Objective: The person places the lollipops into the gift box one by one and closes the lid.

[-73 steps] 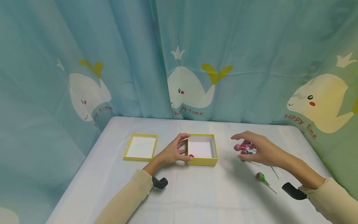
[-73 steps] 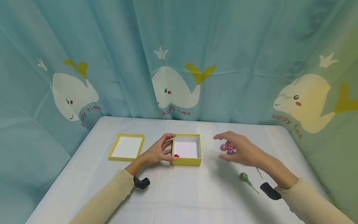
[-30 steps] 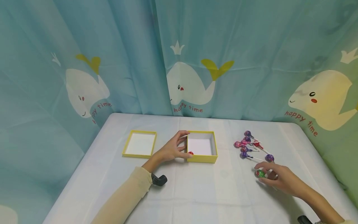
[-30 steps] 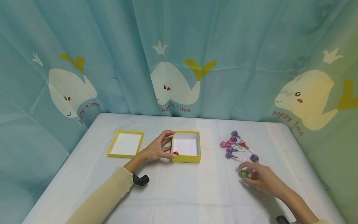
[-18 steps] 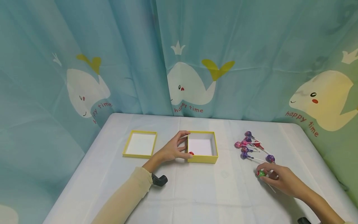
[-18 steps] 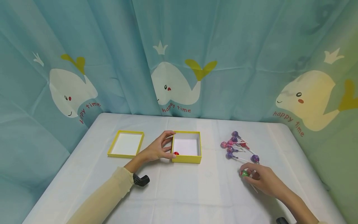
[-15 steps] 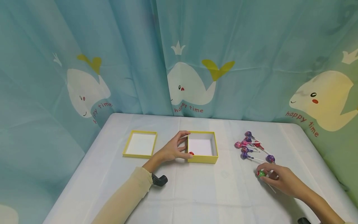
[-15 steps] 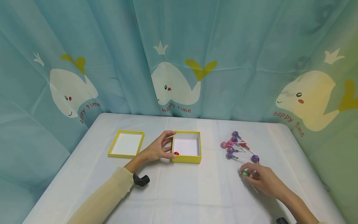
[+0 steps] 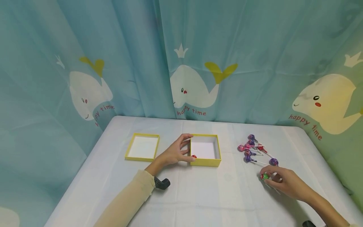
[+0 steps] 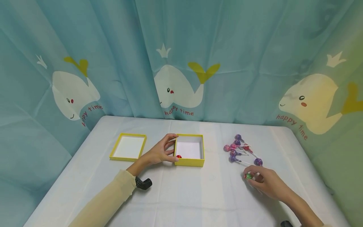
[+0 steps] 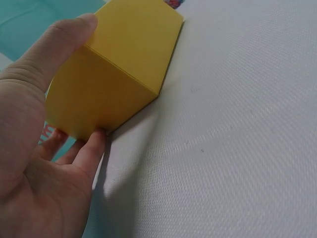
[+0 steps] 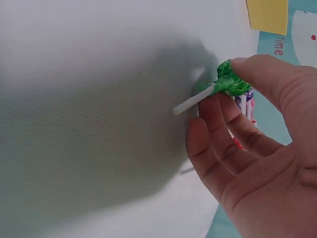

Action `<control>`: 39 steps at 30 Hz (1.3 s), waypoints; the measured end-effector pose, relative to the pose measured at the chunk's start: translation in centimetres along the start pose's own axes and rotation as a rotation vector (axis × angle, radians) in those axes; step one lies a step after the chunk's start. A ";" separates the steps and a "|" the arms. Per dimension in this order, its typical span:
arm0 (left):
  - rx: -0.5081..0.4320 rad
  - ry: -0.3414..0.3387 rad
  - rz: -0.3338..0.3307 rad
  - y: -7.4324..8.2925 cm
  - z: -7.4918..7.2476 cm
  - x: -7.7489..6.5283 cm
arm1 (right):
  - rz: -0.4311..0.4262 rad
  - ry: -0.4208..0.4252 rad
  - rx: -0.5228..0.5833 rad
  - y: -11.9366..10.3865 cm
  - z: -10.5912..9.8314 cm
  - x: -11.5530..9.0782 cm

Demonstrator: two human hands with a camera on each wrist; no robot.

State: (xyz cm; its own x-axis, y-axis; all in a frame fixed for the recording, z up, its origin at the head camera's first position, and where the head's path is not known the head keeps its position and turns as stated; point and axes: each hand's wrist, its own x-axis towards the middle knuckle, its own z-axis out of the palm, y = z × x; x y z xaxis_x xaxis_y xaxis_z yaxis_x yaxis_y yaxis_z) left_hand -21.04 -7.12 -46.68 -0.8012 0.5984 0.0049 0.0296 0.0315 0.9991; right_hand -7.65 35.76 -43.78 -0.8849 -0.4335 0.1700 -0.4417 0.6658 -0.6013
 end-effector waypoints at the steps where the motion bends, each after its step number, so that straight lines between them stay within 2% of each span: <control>1: 0.002 0.000 0.000 0.0 0.0 0.0 | -0.006 -0.008 0.005 0.0 -0.2 0.1; 9: 0.014 0.003 0.004 -0.2 0.0 0.0 | -0.084 -0.011 -0.007 -0.8 -2.0 1.8; 18: 0.028 0.011 -0.007 -0.3 -0.1 -0.1 | -0.100 -0.012 -0.061 -2.6 -4.1 5.1; 26: 0.033 0.005 -0.009 -0.3 -0.1 -0.1 | -0.116 -0.029 -0.082 -4.4 -5.3 8.4; 35: 0.021 -0.003 0.002 -0.2 0.1 -0.2 | -0.100 -0.093 0.012 -6.5 -5.7 12.4; 39: 0.022 -0.008 0.012 -0.3 0.1 -0.1 | -0.084 -0.116 0.019 -7.4 -5.5 13.8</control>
State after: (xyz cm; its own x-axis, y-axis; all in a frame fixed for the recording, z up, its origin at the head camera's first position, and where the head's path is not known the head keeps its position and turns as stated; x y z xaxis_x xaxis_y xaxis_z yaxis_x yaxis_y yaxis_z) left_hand -20.90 -7.16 -46.93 -0.7962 0.6048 0.0167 0.0527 0.0418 0.9977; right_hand -17.45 28.20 -32.72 -0.8217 -0.5551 0.1293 -0.5094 0.6136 -0.6033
